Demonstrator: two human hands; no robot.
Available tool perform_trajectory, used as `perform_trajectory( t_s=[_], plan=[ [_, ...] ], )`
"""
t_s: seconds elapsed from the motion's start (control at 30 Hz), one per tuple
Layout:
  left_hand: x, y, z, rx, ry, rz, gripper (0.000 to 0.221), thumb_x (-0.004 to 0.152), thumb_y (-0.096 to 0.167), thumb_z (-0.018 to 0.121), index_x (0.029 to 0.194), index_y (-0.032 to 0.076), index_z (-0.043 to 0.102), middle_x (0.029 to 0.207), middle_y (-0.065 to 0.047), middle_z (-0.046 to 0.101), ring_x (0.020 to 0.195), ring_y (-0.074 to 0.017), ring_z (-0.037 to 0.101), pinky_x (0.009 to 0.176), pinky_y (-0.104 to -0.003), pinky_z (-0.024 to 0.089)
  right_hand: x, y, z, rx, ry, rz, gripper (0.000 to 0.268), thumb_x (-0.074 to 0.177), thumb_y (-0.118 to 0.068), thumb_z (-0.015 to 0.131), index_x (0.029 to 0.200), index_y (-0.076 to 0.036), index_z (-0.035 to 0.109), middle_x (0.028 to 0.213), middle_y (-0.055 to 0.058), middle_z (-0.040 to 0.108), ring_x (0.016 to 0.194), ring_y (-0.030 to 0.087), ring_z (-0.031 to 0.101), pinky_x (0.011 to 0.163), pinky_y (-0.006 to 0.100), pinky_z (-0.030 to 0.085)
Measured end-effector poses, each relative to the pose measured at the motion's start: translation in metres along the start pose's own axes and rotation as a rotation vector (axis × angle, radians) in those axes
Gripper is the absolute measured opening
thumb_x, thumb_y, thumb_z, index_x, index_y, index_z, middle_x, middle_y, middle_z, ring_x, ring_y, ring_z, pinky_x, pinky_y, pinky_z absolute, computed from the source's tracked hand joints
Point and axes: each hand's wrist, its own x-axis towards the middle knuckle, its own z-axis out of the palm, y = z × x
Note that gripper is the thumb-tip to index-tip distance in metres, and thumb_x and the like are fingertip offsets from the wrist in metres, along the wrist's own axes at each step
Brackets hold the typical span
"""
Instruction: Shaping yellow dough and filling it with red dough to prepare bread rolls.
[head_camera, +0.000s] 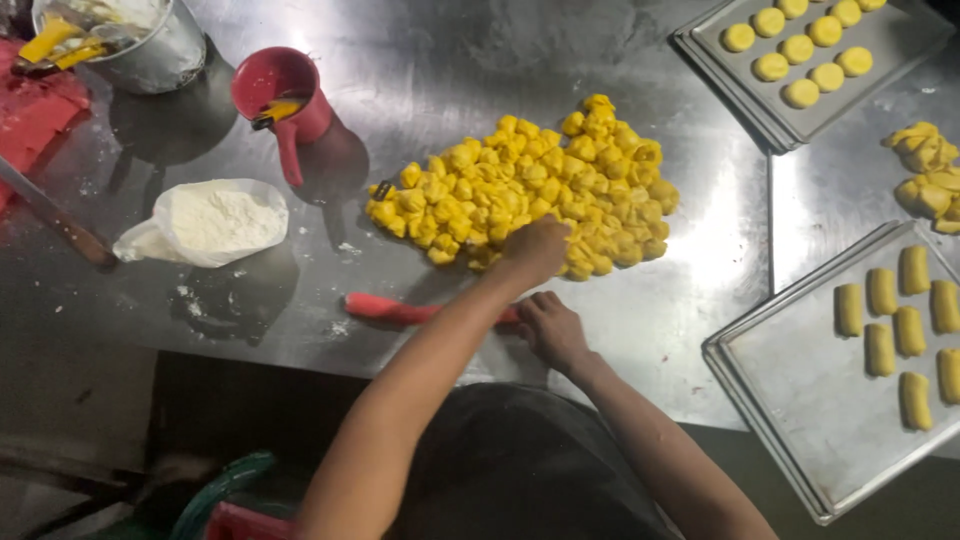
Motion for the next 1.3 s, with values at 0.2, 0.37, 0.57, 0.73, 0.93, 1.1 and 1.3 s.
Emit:
perform_trajectory(
  t_s=[0.2,0.37,0.57,0.73,0.93,1.1,1.3],
  plan=[
    [0.025,0.024,0.04,0.195,-0.164,0.088,0.023,0.093,0.016,0.059,0.112,0.008,0.068,0.118,-0.02,0.066,0.106,-0.0409,0.067,0.085,-0.053,0.055,-0.007,0.021,0.009,0.048,0.027,-0.091,0.034,0.079,-0.013,0.076,0.112,-0.012,0.069,0.112,0.015,0.067,0.102,0.04,0.065,0.08,0.05,0.056],
    [-0.03,0.009,-0.027,-0.212,0.071,-0.029,0.008,0.094,0.015,0.069,0.099,0.008,0.07,0.104,-0.013,0.073,0.099,-0.0319,0.071,0.085,-0.046,0.058,-0.006,0.031,0.012,0.266,0.019,-0.012,0.028,0.082,-0.018,0.081,0.109,-0.014,0.075,0.112,0.012,0.074,0.098,0.033,0.073,0.084,0.042,0.06],
    [-0.138,-0.033,-0.088,-1.508,0.306,-0.322,0.011,0.097,0.01,0.062,0.108,0.011,0.058,0.116,-0.003,0.066,0.102,-0.0174,0.069,0.083,-0.044,0.067,0.007,0.002,-0.01,0.139,-0.008,-0.227,0.027,0.081,-0.019,0.08,0.107,-0.015,0.073,0.115,0.005,0.075,0.09,0.032,0.069,0.076,0.043,0.058],
    [-0.22,-0.055,-0.09,-1.675,0.566,-0.42,0.016,0.101,0.016,0.062,0.114,0.007,0.06,0.104,-0.01,0.068,0.092,-0.0259,0.073,0.078,-0.045,0.066,0.003,0.006,-0.002,0.041,-0.001,-0.252,0.025,0.084,-0.017,0.076,0.108,-0.015,0.071,0.114,0.004,0.074,0.09,0.03,0.068,0.072,0.043,0.057],
    [-0.25,-0.069,-0.068,-1.685,0.629,-0.499,0.026,0.096,0.006,0.07,0.122,0.006,0.066,0.106,-0.007,0.071,0.095,-0.0193,0.071,0.085,-0.038,0.062,0.009,-0.007,-0.021,-0.094,-0.072,-0.285,0.032,0.077,-0.013,0.074,0.108,-0.015,0.071,0.107,0.005,0.074,0.09,0.029,0.068,0.068,0.042,0.057],
    [-0.237,-0.081,-0.057,-1.748,0.567,-0.736,0.024,0.093,0.009,0.071,0.116,0.004,0.067,0.102,-0.006,0.072,0.087,-0.0191,0.071,0.077,-0.038,0.062,0.0,-0.003,-0.039,-0.22,-0.171,-0.117,0.042,0.076,-0.012,0.075,0.116,-0.024,0.075,0.101,0.002,0.074,0.088,0.03,0.069,0.071,0.041,0.057],
    [-0.21,-0.091,-0.052,-1.625,0.469,-0.497,0.033,0.088,-0.004,0.074,0.121,-0.002,0.067,0.102,-0.007,0.073,0.085,-0.015,0.071,0.078,-0.03,0.062,-0.021,-0.004,-0.083,0.636,0.003,0.887,0.033,0.1,-0.012,0.068,0.129,0.002,0.069,0.115,0.017,0.074,0.097,0.025,0.074,0.084,0.037,0.061]
  ],
)
